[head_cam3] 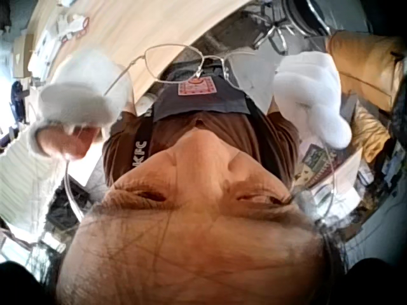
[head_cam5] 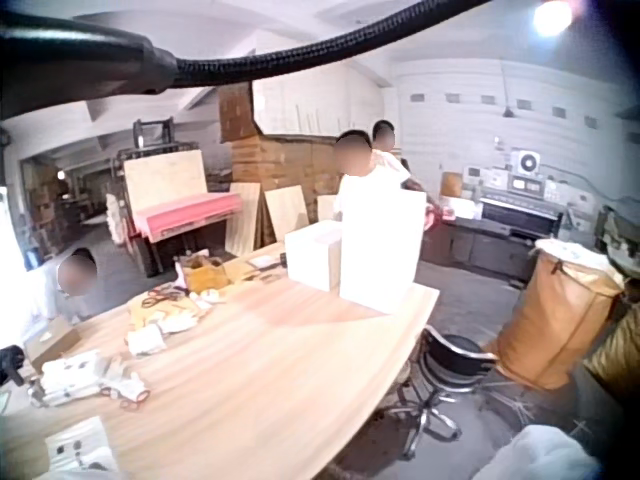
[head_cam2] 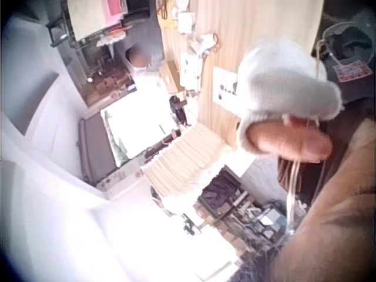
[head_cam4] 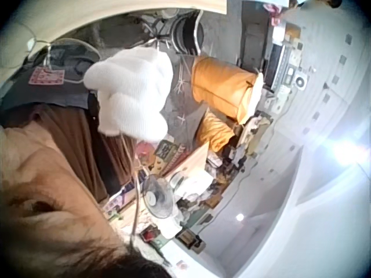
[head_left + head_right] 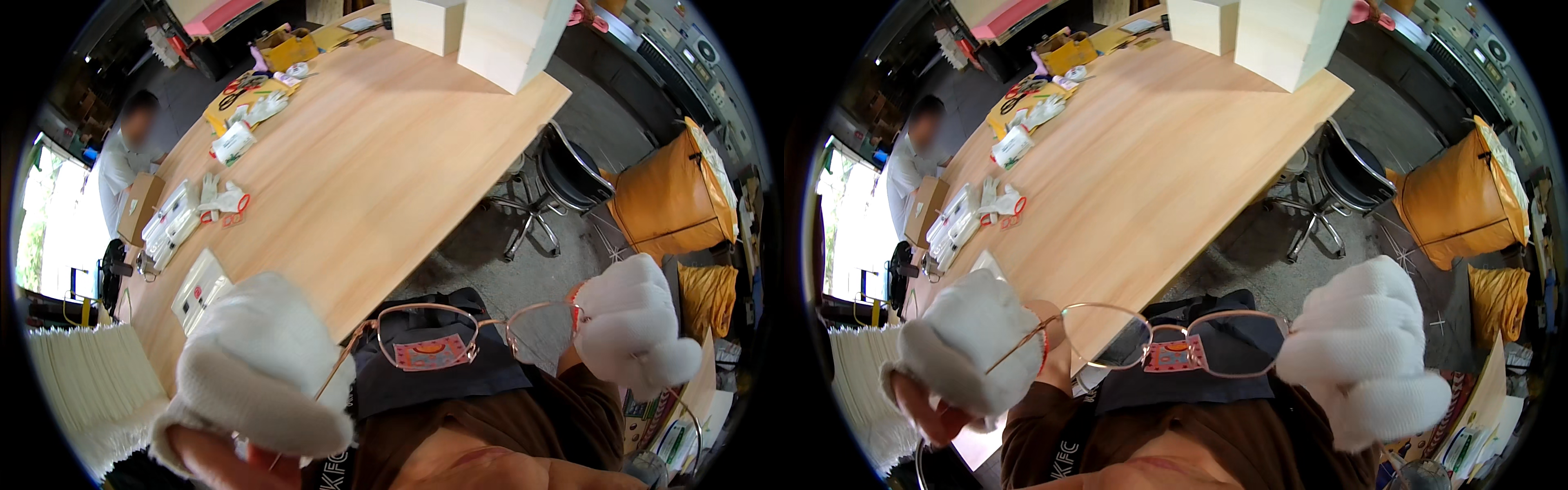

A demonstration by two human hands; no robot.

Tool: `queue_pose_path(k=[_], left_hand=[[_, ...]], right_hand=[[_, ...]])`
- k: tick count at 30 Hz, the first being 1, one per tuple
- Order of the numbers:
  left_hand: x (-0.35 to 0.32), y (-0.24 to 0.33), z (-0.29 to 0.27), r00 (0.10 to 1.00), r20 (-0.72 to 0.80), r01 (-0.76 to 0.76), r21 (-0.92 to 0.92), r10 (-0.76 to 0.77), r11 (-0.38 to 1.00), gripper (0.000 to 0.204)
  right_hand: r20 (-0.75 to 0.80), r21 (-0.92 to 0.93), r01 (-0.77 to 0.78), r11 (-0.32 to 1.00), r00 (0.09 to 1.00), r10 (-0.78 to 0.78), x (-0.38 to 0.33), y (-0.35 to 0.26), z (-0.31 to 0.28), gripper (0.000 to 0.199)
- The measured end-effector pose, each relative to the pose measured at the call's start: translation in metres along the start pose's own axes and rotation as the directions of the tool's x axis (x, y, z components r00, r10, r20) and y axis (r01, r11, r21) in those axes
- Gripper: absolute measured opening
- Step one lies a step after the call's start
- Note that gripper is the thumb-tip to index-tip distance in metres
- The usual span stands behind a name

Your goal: The person puts on eyeglasses, then repeatedly picks up stacks of white paper sheets from a table, aligns their edges, and places them back down. The person continues this repetitive stacking and alignment process throughout the clip.

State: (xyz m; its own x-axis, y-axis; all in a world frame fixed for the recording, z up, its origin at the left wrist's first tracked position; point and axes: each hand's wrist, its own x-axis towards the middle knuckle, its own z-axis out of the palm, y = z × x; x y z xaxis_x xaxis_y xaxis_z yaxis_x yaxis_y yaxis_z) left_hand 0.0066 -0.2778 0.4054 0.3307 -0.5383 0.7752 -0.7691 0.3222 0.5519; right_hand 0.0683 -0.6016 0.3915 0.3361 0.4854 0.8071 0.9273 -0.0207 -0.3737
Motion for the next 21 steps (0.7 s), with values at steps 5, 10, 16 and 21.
queue_pose_path(k=[5, 10, 16, 21], left_hand=[[0.057, -0.012, 0.029, 0.995, 0.098, 0.022, 0.052, -0.027, 0.998, 0.036], [0.097, -0.07, 0.075, 0.942, -0.045, -0.334, -0.013, 0.333, 0.942, 0.04], [0.138, -0.17, 0.135, 0.726, -0.412, -0.545, 0.143, 0.551, 0.826, 0.011], [0.181, -0.156, 0.111, 0.967, 0.202, 0.159, -0.014, -0.153, 0.987, 0.028]], right_hand=[[0.063, -0.204, -0.268, 0.941, 0.956, 0.286, -0.007, -0.037, -0.068, 0.011], [0.009, -0.335, -0.076, 0.939, 0.996, 0.084, -0.048, -0.03, -0.128, 0.014], [-0.021, -0.269, -0.019, 0.963, 1.0, 0.014, -0.085, 0.019, -0.162, 0.009], [-0.03, -0.216, -0.104, 0.971, 0.995, 0.099, -0.099, 0.048, -0.187, 0.011]])
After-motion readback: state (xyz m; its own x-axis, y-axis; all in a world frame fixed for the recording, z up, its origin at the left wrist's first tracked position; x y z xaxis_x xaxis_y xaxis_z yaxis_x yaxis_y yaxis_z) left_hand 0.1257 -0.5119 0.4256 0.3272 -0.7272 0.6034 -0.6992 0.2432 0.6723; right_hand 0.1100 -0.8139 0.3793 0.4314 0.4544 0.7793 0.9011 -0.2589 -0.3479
